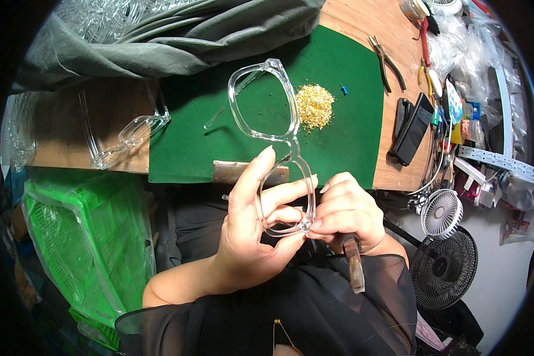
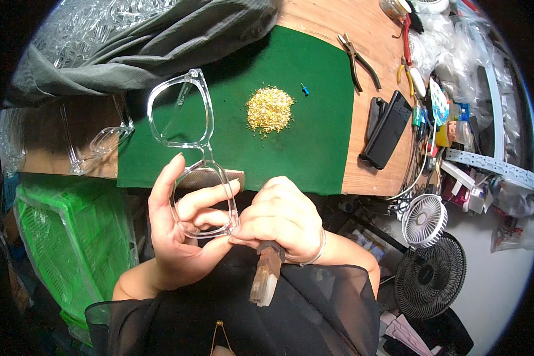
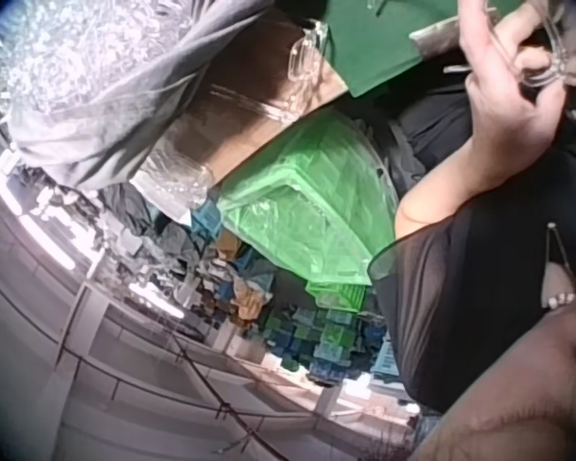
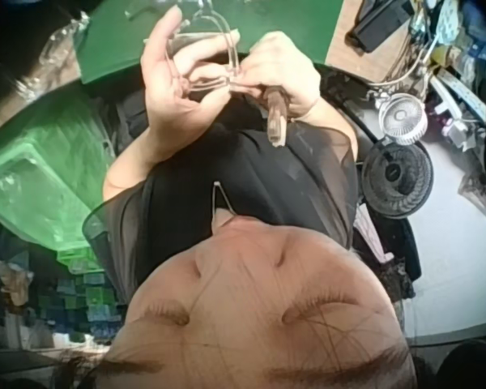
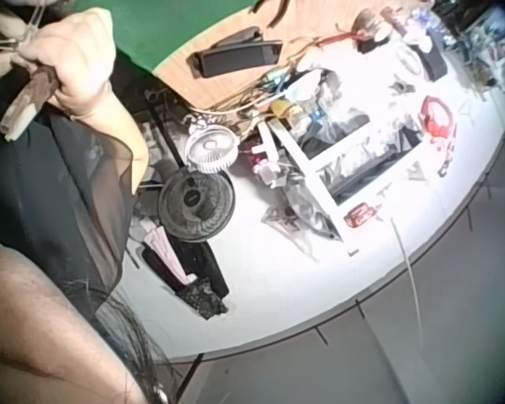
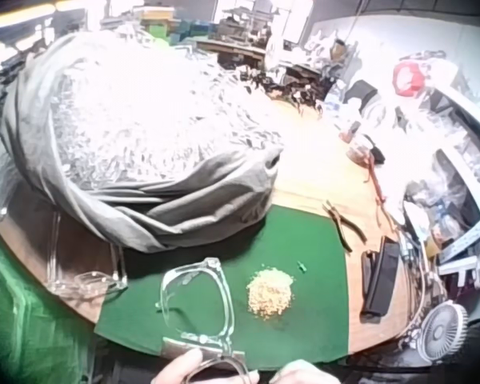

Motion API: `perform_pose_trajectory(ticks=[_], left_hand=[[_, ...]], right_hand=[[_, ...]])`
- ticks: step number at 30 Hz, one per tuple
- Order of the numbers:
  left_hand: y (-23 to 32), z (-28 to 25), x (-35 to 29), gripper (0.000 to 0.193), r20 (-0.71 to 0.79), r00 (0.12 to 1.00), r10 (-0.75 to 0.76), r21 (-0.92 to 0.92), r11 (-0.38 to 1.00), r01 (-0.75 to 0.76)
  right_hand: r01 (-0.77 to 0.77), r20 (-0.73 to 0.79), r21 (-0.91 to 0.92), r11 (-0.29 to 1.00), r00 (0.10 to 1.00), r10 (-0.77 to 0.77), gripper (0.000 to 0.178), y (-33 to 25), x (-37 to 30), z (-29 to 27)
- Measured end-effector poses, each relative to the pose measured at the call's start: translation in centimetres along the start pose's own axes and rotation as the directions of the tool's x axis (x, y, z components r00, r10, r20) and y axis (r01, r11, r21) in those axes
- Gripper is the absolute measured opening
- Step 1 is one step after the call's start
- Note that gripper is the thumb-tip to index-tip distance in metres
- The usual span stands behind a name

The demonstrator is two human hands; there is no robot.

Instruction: The person assembles a pair of clear plastic glasses by inserting small gold-colored components into the frame using pliers. The person repeatedly adjusts the frame and components, then places the glasses on the table.

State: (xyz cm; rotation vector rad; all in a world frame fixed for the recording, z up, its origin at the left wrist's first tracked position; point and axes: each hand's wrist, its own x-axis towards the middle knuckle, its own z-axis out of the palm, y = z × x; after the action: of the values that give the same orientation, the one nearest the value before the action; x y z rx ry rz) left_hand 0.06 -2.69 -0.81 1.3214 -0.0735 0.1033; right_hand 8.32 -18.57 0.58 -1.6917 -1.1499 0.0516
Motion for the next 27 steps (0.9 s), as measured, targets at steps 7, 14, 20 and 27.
perform_pose_trajectory(ticks=[7, 14, 20, 27], left_hand=[[-0.2, -0.3, -0.1, 0.102, 0.012, 1.0, -0.003, -0.051, 0.999, 0.003], [0.2, -0.2, 0.0, 0.102, 0.017, 1.0, -0.017, -0.058, 0.998, 0.018], [0.5, -0.9, -0.1, 0.103, 0.064, 0.998, -0.002, 0.0, 1.0, 0.002], [0.5, -0.6, -0.1, 0.097, 0.05, 0.999, -0.02, -0.095, 0.995, 0.025]], right_hand=[[-0.088, 0.019, 0.122, 0.989, 0.996, 0.087, 0.019, 0.0, 0.3, 0.2], [-0.176, 0.017, 0.273, 0.946, 0.984, 0.178, 0.021, -0.3, 0.0, -0.1], [-0.577, 0.392, -0.012, 0.816, 0.749, 0.535, 0.026, -1.2, -0.6, -3.2], [-0.744, 0.647, -0.082, 0.663, 0.466, 0.603, 0.029, -2.8, 0.9, -3.6]])
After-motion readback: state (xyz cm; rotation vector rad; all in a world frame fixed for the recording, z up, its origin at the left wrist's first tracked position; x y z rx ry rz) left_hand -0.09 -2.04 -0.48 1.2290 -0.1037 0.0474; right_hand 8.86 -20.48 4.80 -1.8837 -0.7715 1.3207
